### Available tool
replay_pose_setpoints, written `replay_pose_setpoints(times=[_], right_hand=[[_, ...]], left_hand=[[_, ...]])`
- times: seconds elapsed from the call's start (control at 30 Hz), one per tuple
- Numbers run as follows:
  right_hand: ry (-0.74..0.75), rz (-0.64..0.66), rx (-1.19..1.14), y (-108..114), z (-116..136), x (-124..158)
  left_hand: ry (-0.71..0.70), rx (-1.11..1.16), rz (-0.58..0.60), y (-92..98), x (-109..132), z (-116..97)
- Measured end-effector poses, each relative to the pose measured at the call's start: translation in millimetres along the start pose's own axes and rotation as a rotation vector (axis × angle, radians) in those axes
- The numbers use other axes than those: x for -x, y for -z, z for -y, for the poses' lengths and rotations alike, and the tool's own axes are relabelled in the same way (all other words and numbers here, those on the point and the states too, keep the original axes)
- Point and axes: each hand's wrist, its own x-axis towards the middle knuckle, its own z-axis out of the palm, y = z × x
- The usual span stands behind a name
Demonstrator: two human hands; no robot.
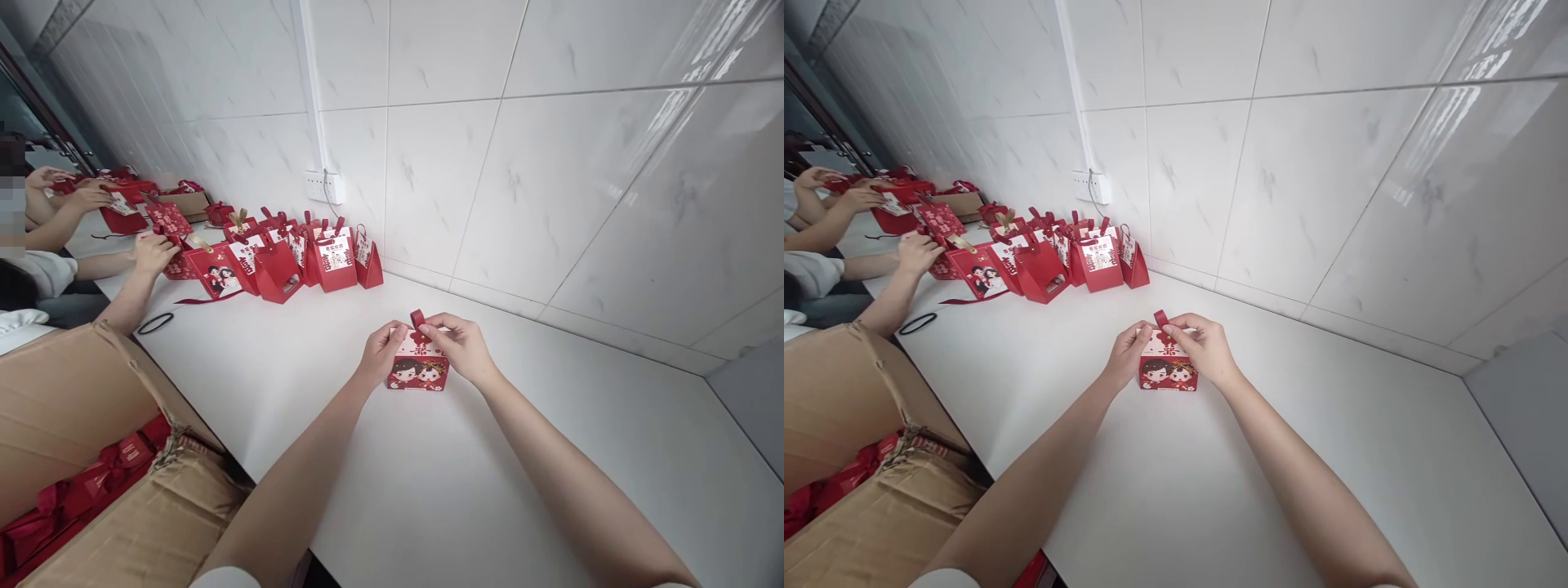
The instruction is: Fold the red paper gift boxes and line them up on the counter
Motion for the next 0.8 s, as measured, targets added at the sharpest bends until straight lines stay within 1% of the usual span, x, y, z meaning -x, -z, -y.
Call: replay_pose_setpoints(times=[0.13, 0.3, 0.37, 0.5, 0.57, 0.63, 0.8], right_hand=[[0.029, -0.055, -0.034, -3.3, -5.8, 4.5], [-0.004, -0.09, -0.045, -1.6, -4.1, 6.6], [-0.011, -0.059, -0.038, 1.3, 0.4, 6.6], [-0.026, 0.143, 0.05, 12.0, 9.7, 5.7], [-0.024, 0.205, 0.117, 16.7, 12.1, 5.8], [-0.02, 0.212, 0.152, 19.0, 12.8, 6.8], [-0.005, 0.161, 0.183, 17.5, 11.1, 9.9]], left_hand=[[0.013, -0.012, -0.005, -1.5, 1.5, 0.7], [0.026, -0.037, -0.042, -3.0, 3.4, -2.7], [0.02, -0.046, -0.061, -2.3, 4.4, -6.1], [0.03, 0.005, -0.072, 1.3, 5.3, -11.0], [0.04, 0.022, -0.068, 2.6, 5.4, -11.2], [0.054, 0.017, -0.068, 2.5, 5.7, -11.0], [0.089, 0.082, -0.073, -2.7, 7.4, -13.2]])
